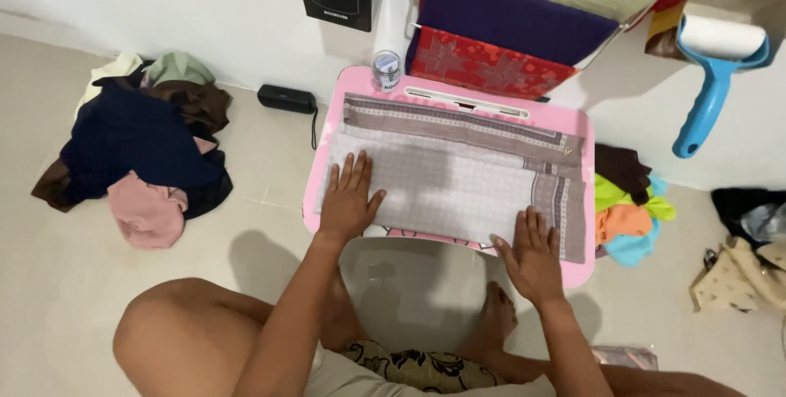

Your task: The person aligns and folds a grey cloth on a small pink table and then cleans it using a lint roller.

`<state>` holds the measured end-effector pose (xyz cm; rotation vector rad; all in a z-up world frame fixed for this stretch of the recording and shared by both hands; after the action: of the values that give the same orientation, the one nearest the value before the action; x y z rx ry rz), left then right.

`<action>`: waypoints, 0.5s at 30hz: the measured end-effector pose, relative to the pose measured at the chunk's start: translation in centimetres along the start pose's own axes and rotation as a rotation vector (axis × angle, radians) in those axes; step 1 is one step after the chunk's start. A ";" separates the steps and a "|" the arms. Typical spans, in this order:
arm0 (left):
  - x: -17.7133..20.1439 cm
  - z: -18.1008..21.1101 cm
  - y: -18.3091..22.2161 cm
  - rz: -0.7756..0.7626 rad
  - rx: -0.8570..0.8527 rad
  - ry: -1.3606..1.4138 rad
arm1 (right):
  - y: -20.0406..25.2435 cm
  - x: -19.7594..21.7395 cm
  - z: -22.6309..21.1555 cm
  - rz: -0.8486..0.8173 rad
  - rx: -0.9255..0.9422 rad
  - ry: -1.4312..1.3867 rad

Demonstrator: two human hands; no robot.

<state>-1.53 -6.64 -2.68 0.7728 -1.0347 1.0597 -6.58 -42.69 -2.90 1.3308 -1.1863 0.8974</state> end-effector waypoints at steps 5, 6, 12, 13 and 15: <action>1.9 2.1 -1.2 0.127 -0.048 -0.032 | -1.3 3.7 -8.4 0.048 0.098 -0.132; 2.0 2.8 -1.7 0.161 -0.082 -0.041 | -2.1 3.4 -10.1 0.066 0.184 -0.145; -0.3 1.4 -3.0 0.089 -0.027 -0.030 | -6.1 0.6 -9.4 0.094 0.278 -0.171; -0.2 1.3 -3.0 0.060 -0.007 -0.014 | -6.4 0.9 -8.2 0.133 0.268 -0.148; 0.4 1.4 -3.4 0.035 0.001 -0.001 | -7.0 2.0 -3.8 0.192 0.193 -0.114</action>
<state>1.29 -8.88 -1.95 0.7587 -1.0524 1.0903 1.14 -39.82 -2.07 1.4553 -1.3599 1.1093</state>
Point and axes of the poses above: each hand's wrist, its own y-axis away from the middle knuckle, its own x-axis out of the back of the hand, z = x × y, the point moved 7 cm from there along -y, towards the middle knuckle, and after that the axes turned 12 degrees about -x, right-handed, at the moved point
